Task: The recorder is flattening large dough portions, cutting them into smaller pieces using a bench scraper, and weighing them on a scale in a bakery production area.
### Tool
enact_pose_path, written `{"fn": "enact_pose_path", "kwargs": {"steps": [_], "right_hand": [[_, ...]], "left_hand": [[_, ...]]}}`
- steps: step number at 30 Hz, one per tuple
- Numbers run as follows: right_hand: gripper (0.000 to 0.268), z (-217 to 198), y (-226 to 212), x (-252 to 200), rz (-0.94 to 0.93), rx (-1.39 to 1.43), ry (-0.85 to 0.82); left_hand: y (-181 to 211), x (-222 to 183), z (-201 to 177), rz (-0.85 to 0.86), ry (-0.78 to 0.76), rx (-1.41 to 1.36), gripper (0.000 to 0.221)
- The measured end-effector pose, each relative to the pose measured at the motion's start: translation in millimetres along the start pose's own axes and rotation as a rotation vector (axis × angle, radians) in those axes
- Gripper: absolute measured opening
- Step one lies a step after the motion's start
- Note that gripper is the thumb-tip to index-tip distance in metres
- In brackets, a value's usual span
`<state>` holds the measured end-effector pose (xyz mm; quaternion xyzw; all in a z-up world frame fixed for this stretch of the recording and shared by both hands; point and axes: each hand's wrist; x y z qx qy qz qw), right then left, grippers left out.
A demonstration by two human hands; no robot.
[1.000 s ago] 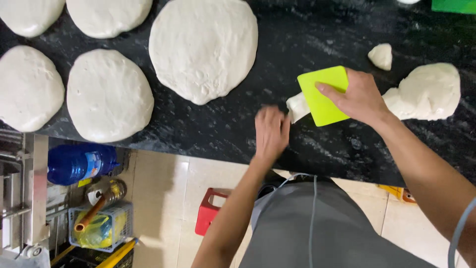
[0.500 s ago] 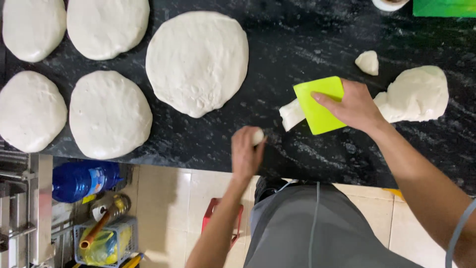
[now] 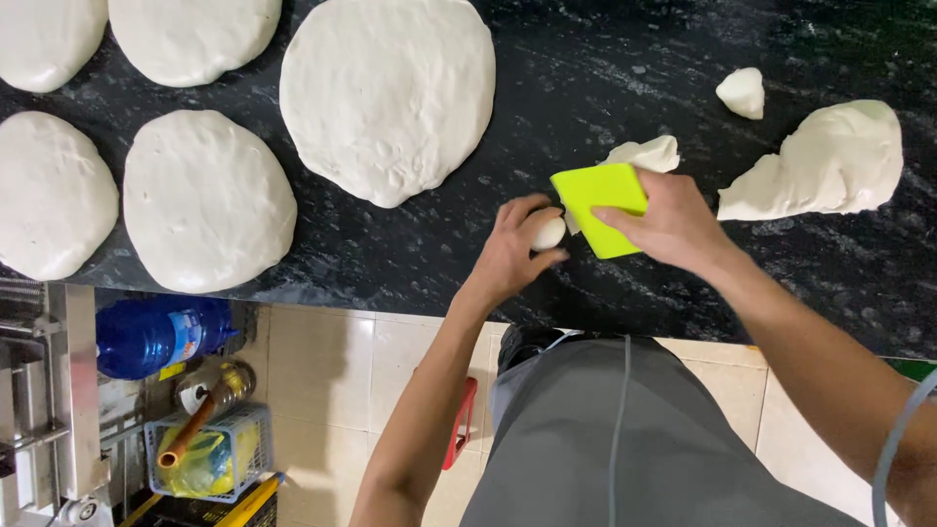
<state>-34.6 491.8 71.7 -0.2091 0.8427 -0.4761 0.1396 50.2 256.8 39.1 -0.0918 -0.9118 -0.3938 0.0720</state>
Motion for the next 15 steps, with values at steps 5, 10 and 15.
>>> {"fn": "enact_pose_path", "kwargs": {"steps": [5, 10, 15], "right_hand": [[0.030, 21.5, -17.5, -9.8, 0.052, -0.242, 0.025], [0.034, 35.4, -21.6, -9.0, 0.102, -0.358, 0.033], [0.035, 43.9, -18.7, -2.4, 0.156, -0.385, -0.021]], "left_hand": [[-12.7, -9.6, 26.1, 0.010, 0.044, -0.052, 0.063], [-9.9, -12.6, 33.6, -0.115, 0.115, -0.039, 0.034], [-8.6, -9.3, 34.8, -0.109, 0.107, -0.003, 0.035]]}}
Point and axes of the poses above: each hand's wrist, its own x-axis towards the middle knuckle, its own z-axis out of the palm, y = z × x, and after that the axes turned 7 degrees about x, right-handed
